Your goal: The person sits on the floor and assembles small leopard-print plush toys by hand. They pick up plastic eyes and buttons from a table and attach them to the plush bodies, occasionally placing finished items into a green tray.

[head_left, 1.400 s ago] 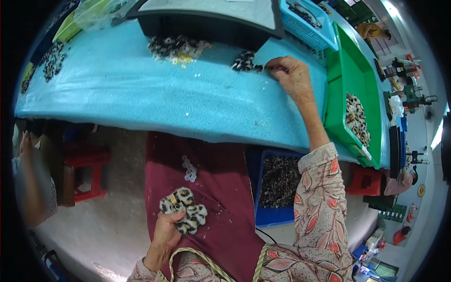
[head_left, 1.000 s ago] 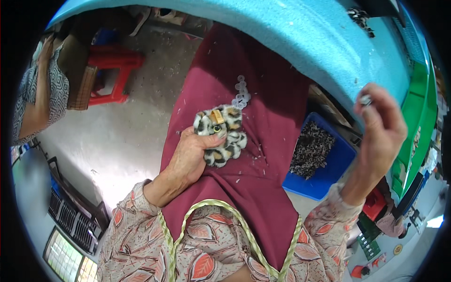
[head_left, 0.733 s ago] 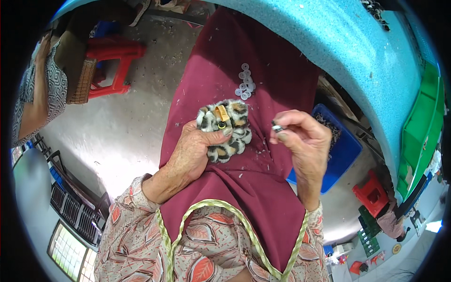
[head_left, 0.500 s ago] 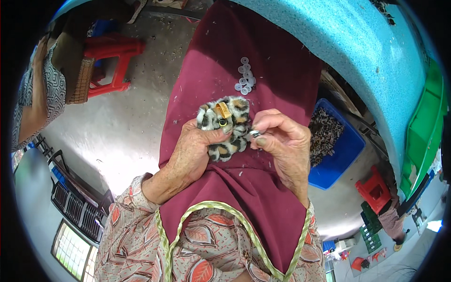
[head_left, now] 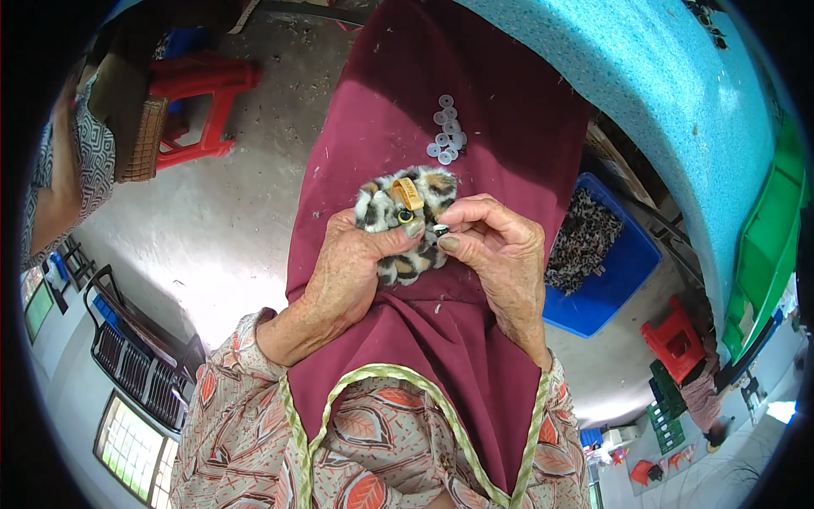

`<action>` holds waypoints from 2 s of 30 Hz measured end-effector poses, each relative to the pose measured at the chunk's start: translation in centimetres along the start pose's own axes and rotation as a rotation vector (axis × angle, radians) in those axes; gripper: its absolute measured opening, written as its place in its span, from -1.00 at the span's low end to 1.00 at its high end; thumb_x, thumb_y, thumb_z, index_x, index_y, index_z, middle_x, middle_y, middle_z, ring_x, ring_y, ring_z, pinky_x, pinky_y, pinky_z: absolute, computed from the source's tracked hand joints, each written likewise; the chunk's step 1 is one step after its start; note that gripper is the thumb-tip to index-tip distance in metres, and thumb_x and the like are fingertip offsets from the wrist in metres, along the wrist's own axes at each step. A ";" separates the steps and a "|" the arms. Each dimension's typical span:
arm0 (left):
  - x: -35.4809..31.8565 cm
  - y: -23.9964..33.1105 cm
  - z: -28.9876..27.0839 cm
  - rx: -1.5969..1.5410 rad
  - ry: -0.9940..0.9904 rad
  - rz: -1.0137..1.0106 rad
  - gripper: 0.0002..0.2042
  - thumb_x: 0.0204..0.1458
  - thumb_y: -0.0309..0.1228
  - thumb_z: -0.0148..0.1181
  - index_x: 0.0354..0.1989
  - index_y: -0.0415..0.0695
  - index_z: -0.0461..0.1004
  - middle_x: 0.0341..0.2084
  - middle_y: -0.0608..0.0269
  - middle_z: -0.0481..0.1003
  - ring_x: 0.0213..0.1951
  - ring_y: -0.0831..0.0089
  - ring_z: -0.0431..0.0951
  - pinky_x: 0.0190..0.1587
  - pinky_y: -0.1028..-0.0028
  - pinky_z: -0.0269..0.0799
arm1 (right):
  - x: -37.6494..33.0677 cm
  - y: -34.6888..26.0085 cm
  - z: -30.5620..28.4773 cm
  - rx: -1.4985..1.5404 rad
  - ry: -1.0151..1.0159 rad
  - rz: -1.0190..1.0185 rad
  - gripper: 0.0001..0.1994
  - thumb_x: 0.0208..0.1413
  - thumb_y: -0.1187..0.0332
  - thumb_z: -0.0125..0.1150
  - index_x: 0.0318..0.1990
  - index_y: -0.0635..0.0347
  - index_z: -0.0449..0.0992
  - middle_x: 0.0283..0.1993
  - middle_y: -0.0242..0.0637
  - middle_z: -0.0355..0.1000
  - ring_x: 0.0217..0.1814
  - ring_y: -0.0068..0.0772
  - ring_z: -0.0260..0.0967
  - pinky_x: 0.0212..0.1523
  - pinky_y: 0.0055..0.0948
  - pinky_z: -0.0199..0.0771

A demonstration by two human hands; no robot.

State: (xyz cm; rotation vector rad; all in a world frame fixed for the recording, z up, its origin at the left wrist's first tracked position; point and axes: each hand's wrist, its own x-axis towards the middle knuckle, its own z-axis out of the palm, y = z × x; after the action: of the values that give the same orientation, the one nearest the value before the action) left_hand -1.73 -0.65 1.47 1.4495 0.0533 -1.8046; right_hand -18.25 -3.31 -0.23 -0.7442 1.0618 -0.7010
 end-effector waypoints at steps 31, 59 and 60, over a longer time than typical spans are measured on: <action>0.6 -0.2 -0.2 0.789 -0.053 0.589 -0.69 -0.37 -0.59 0.44 -0.34 -0.21 0.57 -0.45 0.33 0.49 -0.37 0.56 0.49 -0.33 0.54 0.42 | -0.9 0.6 -0.4 0.378 0.028 0.182 -0.88 -0.03 0.69 0.22 -0.30 0.38 0.50 -0.30 -0.24 0.47 -0.28 -0.48 0.48 -0.20 -0.53 0.53; 0.1 0.5 2.6 0.996 -0.231 0.555 -0.71 -0.33 -0.61 0.25 -0.33 -0.34 0.45 -0.47 0.22 0.33 -0.41 0.39 0.39 -0.35 0.44 0.32 | -0.2 2.0 -4.0 -0.123 0.126 -0.023 -0.83 -0.01 0.66 0.10 -0.24 0.28 0.45 -0.29 -0.29 0.45 -0.30 -0.63 0.41 -0.22 -0.59 0.46; -0.1 0.6 2.7 0.970 -0.284 0.498 -0.70 -0.34 -0.60 0.26 -0.33 -0.34 0.45 -0.47 0.24 0.33 -0.41 0.42 0.39 -0.34 0.46 0.32 | -0.6 0.0 -4.5 -0.103 0.134 -0.064 -0.72 -0.02 0.69 0.06 -0.12 0.28 0.47 -0.23 -0.28 0.46 -0.21 -0.61 0.42 -0.15 -0.55 0.46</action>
State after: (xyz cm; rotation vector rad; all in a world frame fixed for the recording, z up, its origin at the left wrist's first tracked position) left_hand -3.55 -2.30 2.70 1.5766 -1.3623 -1.6236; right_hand -22.67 -3.66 -1.31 -0.8316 1.2070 -0.7642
